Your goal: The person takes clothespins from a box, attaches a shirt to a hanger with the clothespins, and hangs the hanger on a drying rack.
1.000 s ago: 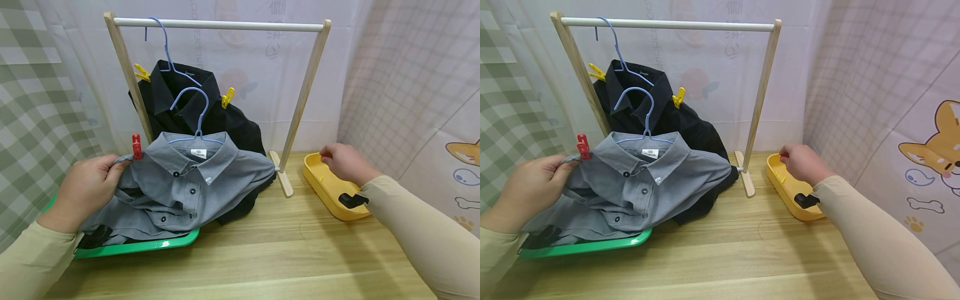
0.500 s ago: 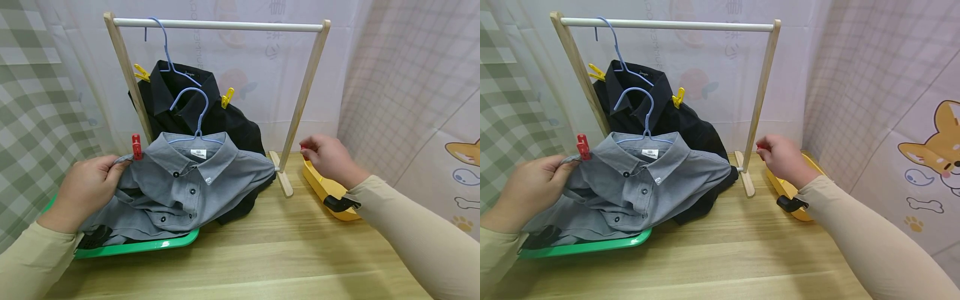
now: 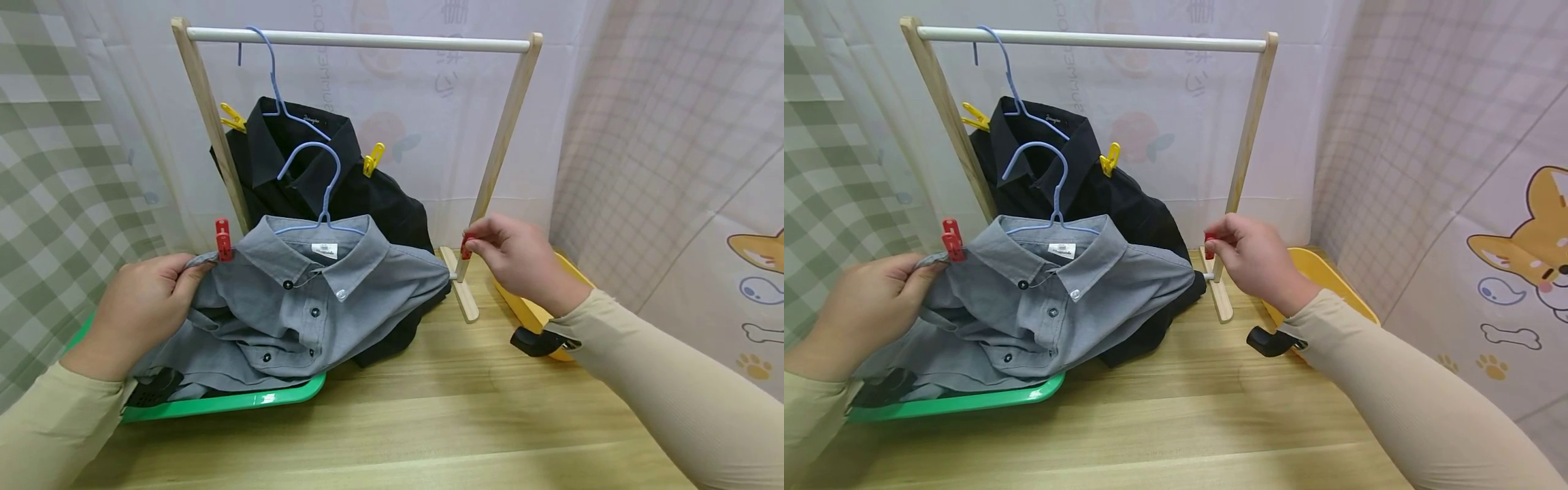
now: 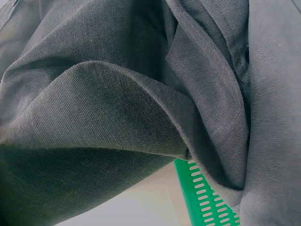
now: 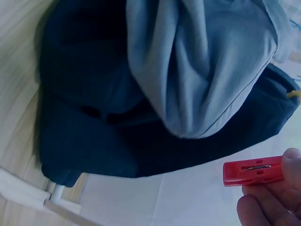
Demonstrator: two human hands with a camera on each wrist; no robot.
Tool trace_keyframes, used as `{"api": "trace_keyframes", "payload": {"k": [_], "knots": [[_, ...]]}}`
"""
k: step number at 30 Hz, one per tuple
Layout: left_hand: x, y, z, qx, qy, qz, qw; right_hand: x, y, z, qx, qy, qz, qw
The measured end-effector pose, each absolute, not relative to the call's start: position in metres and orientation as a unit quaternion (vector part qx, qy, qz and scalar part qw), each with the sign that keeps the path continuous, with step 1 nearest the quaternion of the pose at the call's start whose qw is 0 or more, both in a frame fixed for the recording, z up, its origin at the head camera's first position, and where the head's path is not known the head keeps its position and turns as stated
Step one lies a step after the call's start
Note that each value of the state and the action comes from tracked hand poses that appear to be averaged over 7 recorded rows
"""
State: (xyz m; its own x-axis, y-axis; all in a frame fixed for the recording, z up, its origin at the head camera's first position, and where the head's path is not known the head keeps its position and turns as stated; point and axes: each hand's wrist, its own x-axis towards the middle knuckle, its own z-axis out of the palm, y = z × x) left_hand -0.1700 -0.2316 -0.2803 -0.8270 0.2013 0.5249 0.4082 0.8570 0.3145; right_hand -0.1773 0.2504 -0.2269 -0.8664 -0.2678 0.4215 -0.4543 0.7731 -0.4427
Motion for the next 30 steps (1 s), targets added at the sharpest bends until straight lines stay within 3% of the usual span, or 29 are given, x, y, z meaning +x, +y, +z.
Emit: {"api": "trace_keyframes", "payload": {"k": [30], "knots": [[-0.171, -0.232, -0.282, -0.171, -0.927, -0.216, 0.253, -0.175, 0.204, -0.224, 0.216, -0.855, 0.457, 0.117]]}}
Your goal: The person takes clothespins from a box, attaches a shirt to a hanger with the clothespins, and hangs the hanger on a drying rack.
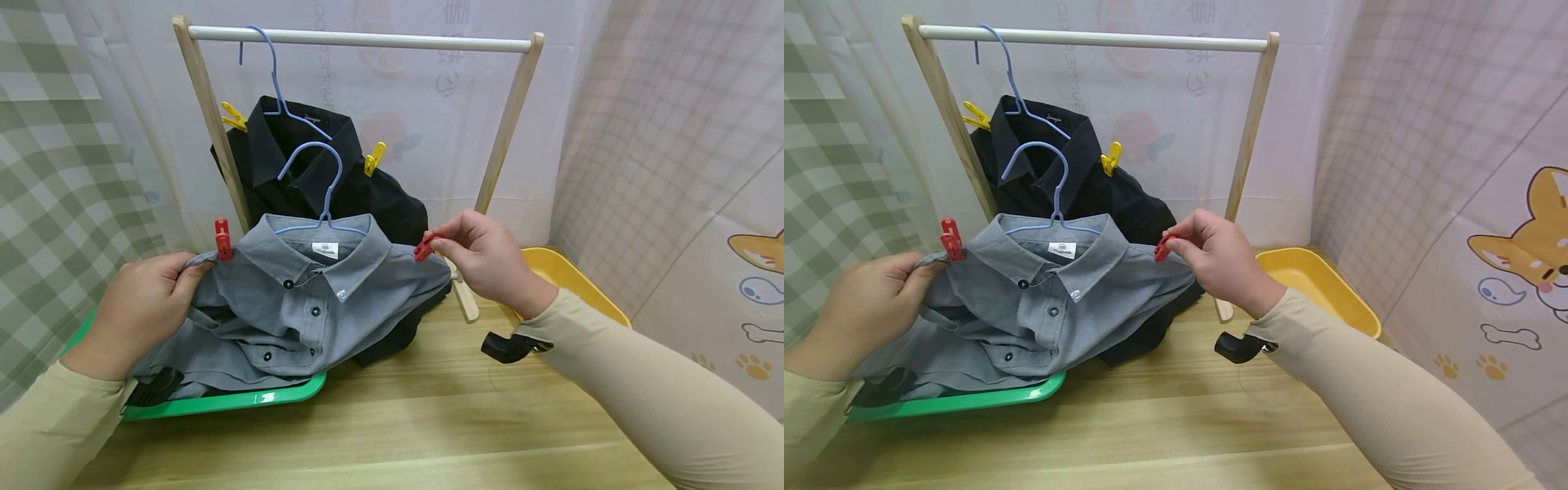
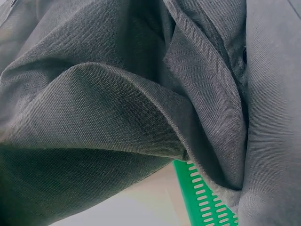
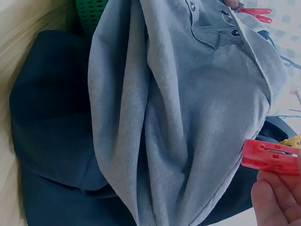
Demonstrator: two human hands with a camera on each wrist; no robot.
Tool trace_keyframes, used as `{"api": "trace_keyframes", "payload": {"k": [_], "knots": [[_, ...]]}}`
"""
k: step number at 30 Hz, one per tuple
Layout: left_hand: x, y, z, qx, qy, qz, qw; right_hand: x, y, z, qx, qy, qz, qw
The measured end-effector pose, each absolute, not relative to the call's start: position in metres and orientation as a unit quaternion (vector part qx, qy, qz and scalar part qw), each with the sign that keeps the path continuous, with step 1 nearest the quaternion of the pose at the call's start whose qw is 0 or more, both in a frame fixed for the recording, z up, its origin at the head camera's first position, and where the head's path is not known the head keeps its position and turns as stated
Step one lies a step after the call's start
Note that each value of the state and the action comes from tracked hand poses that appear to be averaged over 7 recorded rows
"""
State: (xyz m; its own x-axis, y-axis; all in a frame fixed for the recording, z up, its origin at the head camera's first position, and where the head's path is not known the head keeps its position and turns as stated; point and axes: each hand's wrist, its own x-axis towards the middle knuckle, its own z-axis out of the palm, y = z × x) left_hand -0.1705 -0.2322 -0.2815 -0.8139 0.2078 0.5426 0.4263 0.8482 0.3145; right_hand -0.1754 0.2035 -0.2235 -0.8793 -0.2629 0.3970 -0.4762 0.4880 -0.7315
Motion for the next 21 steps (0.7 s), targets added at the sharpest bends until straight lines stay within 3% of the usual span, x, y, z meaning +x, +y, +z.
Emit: {"api": "trace_keyframes", "payload": {"k": [21], "knots": [[-0.1696, -0.2321, -0.2817, -0.157, -0.904, -0.276, 0.286, -0.1751, 0.2001, -0.2289, 0.212, -0.851, 0.466, 0.113]]}}
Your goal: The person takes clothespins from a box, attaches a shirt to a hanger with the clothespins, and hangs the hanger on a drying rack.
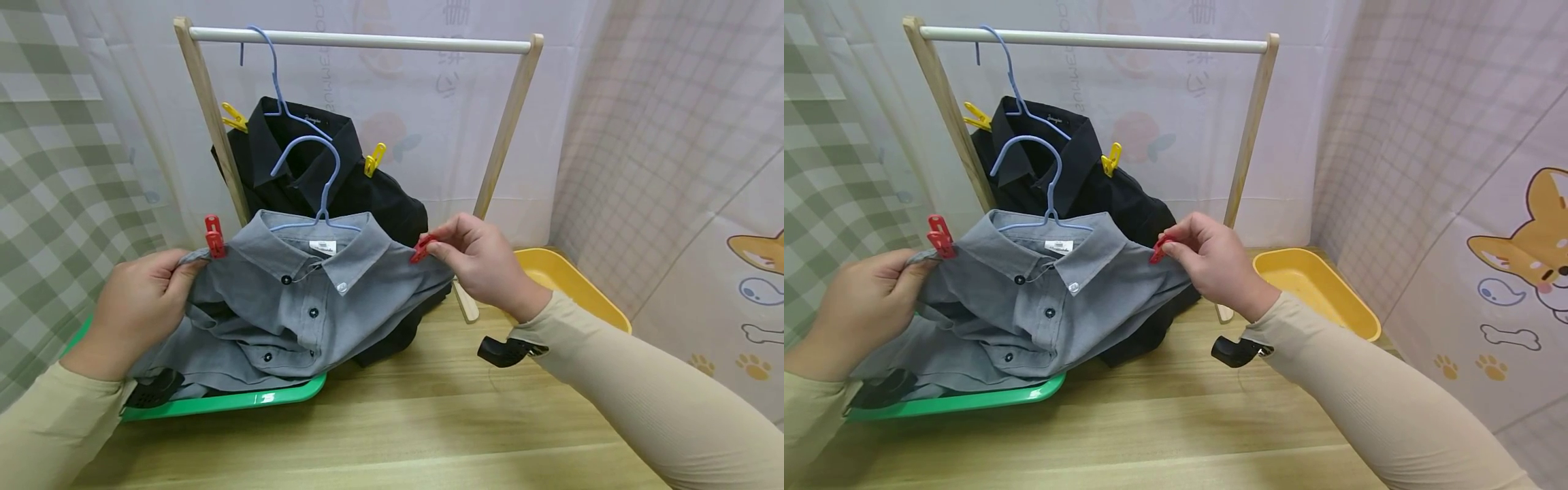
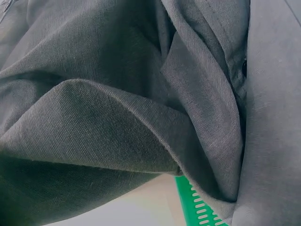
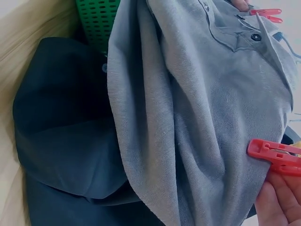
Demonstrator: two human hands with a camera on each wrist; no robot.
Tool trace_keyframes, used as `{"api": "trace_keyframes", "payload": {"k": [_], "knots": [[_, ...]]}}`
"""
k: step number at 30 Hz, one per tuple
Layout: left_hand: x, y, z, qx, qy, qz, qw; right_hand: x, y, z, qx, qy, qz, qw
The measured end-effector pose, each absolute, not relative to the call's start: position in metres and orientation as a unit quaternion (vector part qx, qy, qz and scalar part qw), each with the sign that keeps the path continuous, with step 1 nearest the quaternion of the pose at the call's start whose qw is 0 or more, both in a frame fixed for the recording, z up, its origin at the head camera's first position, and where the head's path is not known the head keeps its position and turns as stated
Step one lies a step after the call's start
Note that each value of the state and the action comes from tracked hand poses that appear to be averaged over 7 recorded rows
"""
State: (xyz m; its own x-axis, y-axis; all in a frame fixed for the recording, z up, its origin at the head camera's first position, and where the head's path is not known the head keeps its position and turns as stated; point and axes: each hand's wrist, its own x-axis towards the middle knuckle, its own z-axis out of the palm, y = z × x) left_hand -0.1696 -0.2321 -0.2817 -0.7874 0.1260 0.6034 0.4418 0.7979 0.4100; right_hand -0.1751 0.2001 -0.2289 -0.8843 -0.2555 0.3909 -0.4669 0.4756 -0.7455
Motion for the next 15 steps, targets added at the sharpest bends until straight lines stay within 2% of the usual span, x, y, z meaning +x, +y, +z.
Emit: {"api": "trace_keyframes", "payload": {"k": [9, 15], "knots": [[-0.1693, -0.2307, -0.2815, -0.158, -0.901, -0.281, 0.291, -0.1771, 0.2020, -0.2345, 0.212, -0.850, 0.472, 0.101], [-0.1691, -0.2307, -0.2815, -0.153, -0.900, -0.288, 0.289, -0.1787, 0.2050, -0.2367, 0.213, -0.850, 0.479, 0.057]]}}
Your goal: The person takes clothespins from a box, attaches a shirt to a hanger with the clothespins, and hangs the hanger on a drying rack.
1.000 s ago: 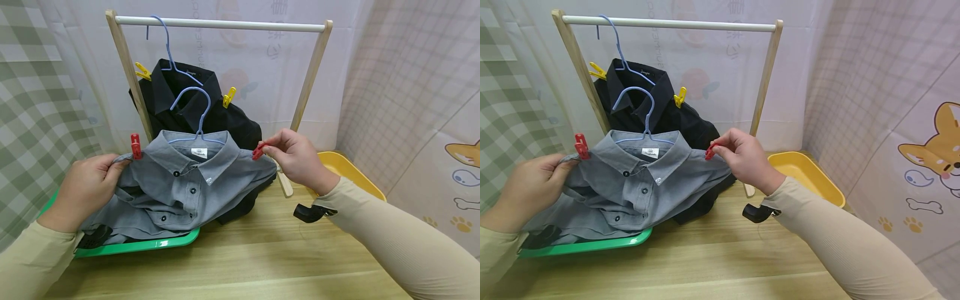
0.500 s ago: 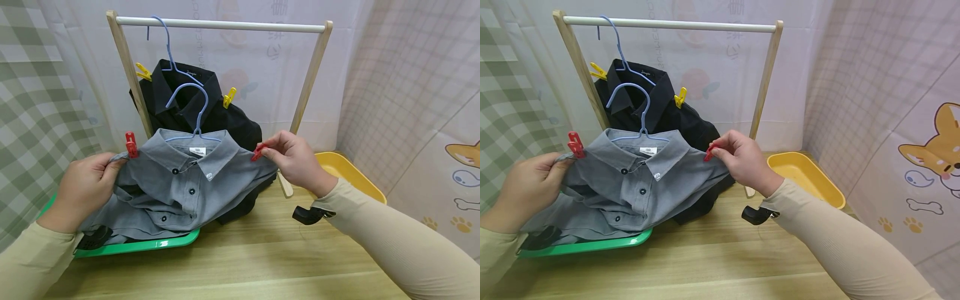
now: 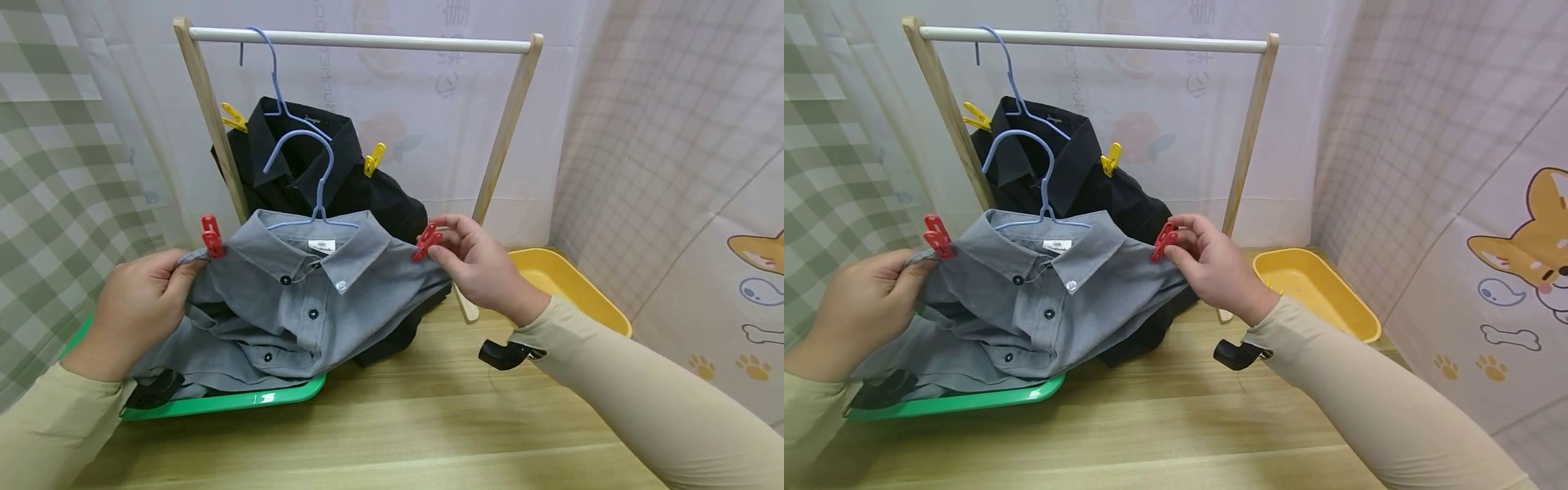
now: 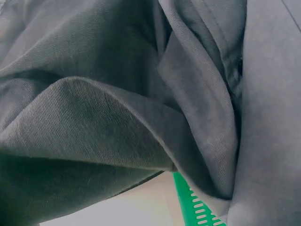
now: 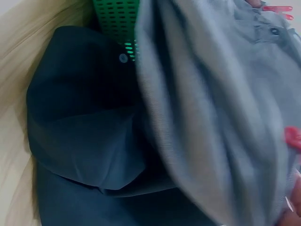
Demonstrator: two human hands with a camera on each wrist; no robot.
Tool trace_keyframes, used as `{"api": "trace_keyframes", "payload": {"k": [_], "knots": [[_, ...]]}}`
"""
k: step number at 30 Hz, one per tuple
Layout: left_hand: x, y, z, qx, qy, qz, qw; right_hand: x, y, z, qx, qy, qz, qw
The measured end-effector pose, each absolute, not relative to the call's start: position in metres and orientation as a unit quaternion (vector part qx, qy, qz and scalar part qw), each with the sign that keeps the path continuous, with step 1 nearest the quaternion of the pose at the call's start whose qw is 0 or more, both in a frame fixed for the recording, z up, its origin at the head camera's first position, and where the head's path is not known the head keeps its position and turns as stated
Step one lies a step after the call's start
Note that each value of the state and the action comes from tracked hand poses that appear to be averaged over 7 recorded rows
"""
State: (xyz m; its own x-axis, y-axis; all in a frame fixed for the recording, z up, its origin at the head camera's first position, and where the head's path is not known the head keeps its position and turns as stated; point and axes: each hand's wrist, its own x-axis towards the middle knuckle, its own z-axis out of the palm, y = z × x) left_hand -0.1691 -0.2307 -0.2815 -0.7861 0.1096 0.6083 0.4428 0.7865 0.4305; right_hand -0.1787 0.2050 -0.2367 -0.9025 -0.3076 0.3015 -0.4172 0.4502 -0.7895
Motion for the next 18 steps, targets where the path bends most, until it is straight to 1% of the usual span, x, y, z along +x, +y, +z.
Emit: {"api": "trace_keyframes", "payload": {"k": [4, 11, 18], "knots": [[-0.1692, -0.2314, -0.2816, -0.149, -0.897, -0.298, 0.289, -0.1796, 0.2059, -0.2397, 0.222, -0.866, 0.446, 0.038], [-0.1699, -0.2325, -0.2818, -0.150, -0.900, -0.301, 0.279, -0.1772, 0.2059, -0.2441, 0.214, -0.928, 0.302, 0.050], [-0.1693, -0.2315, -0.2804, -0.165, -0.905, -0.288, 0.266, -0.1778, 0.2072, -0.2460, 0.239, -0.942, 0.227, 0.067]]}}
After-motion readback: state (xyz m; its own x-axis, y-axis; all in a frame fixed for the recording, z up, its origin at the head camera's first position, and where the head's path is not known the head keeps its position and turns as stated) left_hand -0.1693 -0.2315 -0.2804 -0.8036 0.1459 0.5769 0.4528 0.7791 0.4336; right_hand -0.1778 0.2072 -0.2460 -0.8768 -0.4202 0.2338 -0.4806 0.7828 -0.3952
